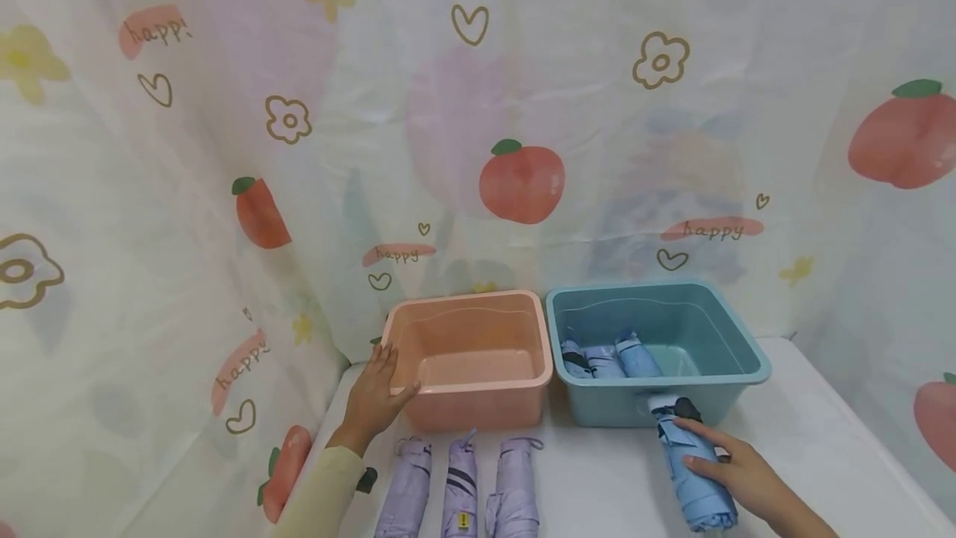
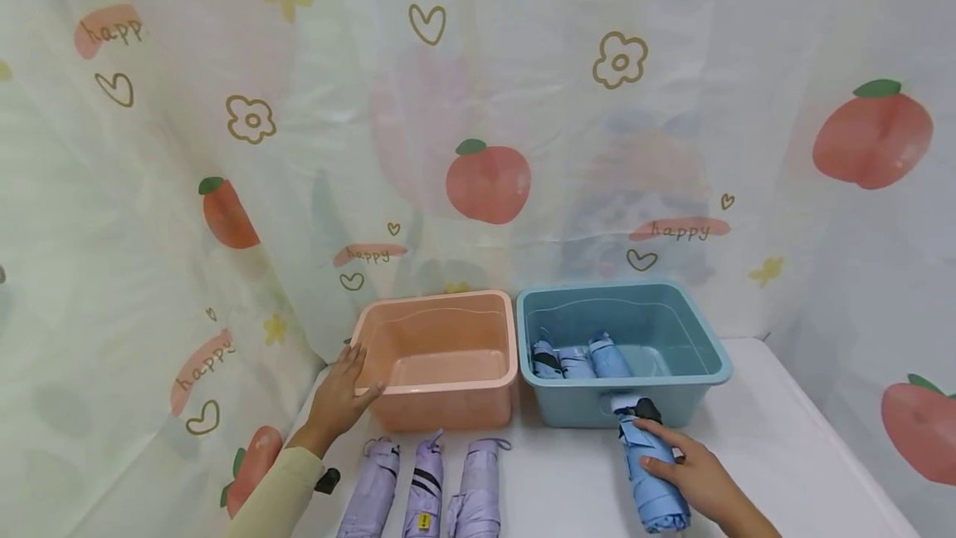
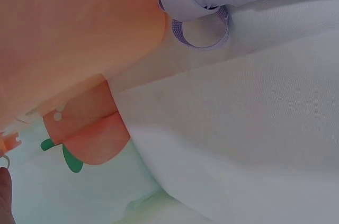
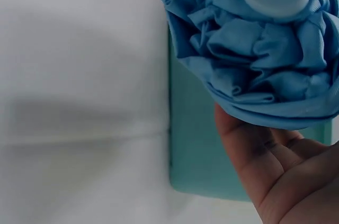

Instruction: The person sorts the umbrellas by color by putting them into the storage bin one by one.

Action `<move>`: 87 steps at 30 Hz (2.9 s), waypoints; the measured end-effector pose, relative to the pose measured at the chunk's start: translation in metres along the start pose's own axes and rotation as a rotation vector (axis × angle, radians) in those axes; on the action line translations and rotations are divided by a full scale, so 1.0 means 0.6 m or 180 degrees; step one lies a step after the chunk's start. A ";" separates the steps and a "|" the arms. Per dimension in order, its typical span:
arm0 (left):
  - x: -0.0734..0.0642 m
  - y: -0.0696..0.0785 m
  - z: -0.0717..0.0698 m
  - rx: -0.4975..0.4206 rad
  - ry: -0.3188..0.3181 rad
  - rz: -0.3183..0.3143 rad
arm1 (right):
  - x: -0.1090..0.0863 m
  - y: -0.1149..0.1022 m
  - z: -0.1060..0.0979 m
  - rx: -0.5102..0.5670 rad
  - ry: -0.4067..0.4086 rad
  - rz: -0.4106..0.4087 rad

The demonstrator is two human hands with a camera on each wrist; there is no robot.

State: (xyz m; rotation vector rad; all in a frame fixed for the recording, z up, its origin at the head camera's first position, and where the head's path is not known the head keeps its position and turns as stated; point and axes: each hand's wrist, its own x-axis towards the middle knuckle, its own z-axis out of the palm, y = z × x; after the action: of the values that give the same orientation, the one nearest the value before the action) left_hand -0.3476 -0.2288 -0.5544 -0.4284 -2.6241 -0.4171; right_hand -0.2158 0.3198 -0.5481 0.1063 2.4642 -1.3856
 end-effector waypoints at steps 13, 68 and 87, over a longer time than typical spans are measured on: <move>-0.006 0.003 0.000 0.0002 0.0024 -0.0008 | -0.014 -0.013 -0.036 0.0013 -0.0011 -0.0176; -0.002 -0.005 0.000 0.0038 0.0084 0.0090 | 0.199 -0.162 -0.225 -0.1940 0.0027 -0.1229; 0.003 -0.003 -0.001 0.0054 0.0061 0.0068 | 0.303 -0.115 -0.198 -0.1834 -0.0442 -0.0784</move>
State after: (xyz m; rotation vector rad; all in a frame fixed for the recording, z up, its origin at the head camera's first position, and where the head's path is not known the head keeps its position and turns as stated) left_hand -0.3496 -0.2304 -0.5533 -0.4442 -2.6005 -0.3897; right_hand -0.4305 0.3678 -0.4895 -0.4174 2.7091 -0.6770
